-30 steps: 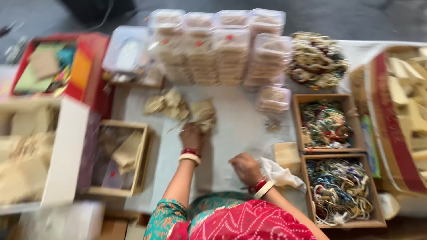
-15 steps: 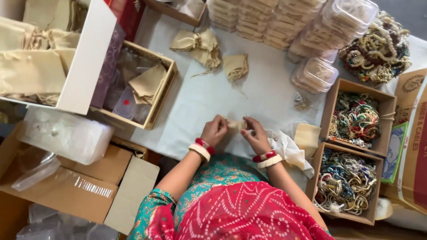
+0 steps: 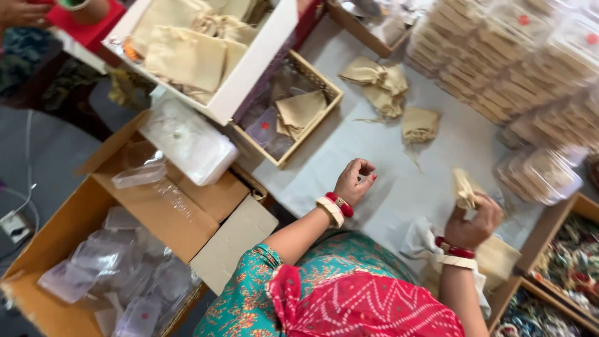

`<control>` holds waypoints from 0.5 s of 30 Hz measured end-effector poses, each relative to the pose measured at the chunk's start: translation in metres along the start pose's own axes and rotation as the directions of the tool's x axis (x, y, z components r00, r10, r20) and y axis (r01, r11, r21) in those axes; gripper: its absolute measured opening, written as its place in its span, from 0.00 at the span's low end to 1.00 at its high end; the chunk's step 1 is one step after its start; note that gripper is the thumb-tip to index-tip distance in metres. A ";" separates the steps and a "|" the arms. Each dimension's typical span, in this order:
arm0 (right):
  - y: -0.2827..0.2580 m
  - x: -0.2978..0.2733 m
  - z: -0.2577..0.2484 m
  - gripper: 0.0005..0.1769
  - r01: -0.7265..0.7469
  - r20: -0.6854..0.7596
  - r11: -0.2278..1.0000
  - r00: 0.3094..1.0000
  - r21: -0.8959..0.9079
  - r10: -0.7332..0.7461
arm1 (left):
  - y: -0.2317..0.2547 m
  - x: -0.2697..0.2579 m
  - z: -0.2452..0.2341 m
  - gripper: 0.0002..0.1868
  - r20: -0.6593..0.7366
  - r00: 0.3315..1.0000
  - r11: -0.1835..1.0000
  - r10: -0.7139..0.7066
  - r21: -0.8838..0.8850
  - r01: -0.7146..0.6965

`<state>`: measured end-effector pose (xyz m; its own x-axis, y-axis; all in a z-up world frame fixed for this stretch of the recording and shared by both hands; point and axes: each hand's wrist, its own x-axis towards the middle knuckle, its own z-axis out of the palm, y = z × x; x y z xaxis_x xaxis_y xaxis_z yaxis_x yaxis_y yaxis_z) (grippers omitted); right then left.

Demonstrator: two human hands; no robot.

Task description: The person places small cloth pouches into clear plastic containers, closes the lids, and stacks them on the table. They also wipe the containers with a white cloth and move them into a cardboard box.

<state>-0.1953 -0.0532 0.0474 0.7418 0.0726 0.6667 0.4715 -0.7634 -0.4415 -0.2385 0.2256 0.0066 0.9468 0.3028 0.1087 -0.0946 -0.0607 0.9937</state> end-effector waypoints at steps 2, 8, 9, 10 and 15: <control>0.032 -0.011 0.009 0.09 0.073 -0.023 0.996 0.997 -0.053 -0.075 | 0.002 0.002 -0.014 0.10 -0.076 0.997 0.998 0.023 0.059 -0.019; 0.141 -0.071 0.053 0.27 0.095 0.499 0.994 0.865 -0.045 -0.060 | 0.014 -0.005 -0.080 0.09 -0.398 0.909 0.974 0.121 0.224 -0.031; 0.157 -0.079 0.057 0.28 0.120 0.480 0.991 0.874 -0.063 -0.076 | 0.018 -0.009 -0.095 0.08 -0.474 0.859 0.961 0.192 0.269 -0.066; 0.174 -0.084 0.062 0.29 0.147 0.455 0.986 0.885 -0.080 -0.095 | 0.023 -0.011 -0.110 0.08 -0.538 0.799 0.943 0.267 0.317 -0.101; 0.179 -0.084 0.058 0.29 0.219 0.502 0.972 0.834 0.082 -0.231 | 0.058 -0.047 -0.226 0.10 -0.741 0.389 0.812 0.547 0.583 -0.032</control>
<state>-0.1456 -0.1585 -0.1224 0.7489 0.5587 0.3563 0.6604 -0.6733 -0.3325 -0.3577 0.4231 0.0655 0.0890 0.7892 0.6077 0.0721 -0.6136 0.7863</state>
